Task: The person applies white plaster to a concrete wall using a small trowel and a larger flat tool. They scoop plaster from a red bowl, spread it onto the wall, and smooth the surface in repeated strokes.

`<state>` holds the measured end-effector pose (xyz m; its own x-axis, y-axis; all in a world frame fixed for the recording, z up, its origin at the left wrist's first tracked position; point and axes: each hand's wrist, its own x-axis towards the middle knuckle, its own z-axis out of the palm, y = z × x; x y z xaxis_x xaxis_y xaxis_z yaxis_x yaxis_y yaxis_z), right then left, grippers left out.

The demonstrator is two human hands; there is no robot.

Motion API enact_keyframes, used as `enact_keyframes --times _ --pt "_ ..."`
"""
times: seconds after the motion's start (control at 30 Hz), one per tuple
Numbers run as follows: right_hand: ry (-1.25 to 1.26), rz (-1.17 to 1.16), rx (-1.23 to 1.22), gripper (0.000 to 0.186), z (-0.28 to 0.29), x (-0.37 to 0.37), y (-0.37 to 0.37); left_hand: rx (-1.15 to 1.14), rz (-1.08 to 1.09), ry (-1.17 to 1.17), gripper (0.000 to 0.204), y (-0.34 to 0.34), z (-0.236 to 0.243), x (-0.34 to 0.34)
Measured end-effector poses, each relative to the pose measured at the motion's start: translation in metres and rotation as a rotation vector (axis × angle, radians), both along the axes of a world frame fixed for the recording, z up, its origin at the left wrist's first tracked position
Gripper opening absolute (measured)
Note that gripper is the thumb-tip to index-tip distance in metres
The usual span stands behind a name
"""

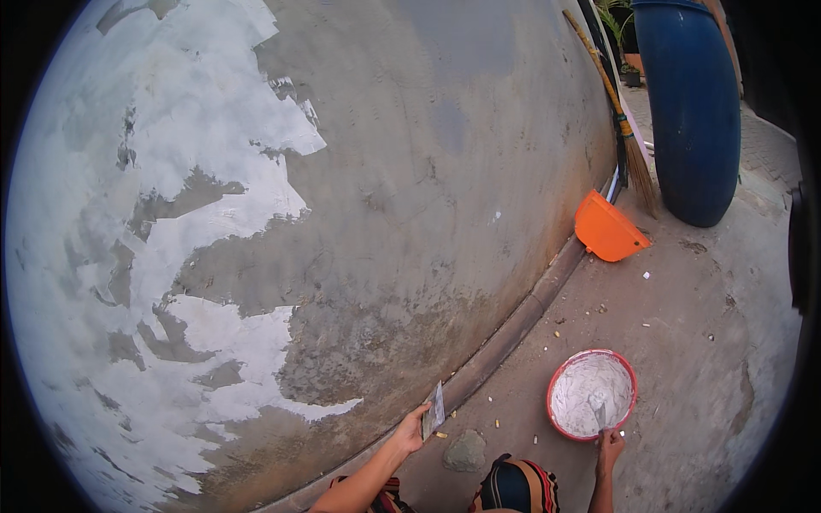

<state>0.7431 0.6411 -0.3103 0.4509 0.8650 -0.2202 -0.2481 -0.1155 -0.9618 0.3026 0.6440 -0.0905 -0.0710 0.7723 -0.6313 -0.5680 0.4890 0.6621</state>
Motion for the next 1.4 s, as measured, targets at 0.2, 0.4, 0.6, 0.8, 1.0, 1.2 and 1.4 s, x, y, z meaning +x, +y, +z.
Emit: enact_keyframes --times 0.2,0.4,0.6,0.8,1.0,1.2,1.4 --pt "-0.017 0.007 0.18 0.018 0.074 -0.014 0.034 -0.06 -0.086 0.002 0.03 0.01 -0.008 0.028" --pt "0.028 0.06 0.304 0.019 0.137 -0.034 0.069 -0.043 -0.075 -0.019 0.032 0.008 0.001 0.05" --pt "0.137 0.126 0.201 0.019 0.111 -0.041 0.066 -0.064 -0.098 -0.031 0.035 0.001 -0.017 0.046" --pt "0.125 0.188 0.354 0.018 0.197 -0.079 0.121 -0.072 -0.082 -0.052 0.037 0.004 -0.031 0.037" --pt "0.123 0.324 0.696 0.031 0.347 -0.169 0.204 -0.036 -0.116 -0.109 0.033 0.018 -0.045 0.033" --pt "-0.144 0.234 0.882 0.04 0.429 -0.279 0.265 -0.012 -0.171 -0.077 0.036 0.022 -0.038 0.04" --pt "-0.474 -0.103 0.931 0.045 0.459 -0.364 0.291 0.026 -0.216 -0.114 0.035 0.021 -0.029 0.037"
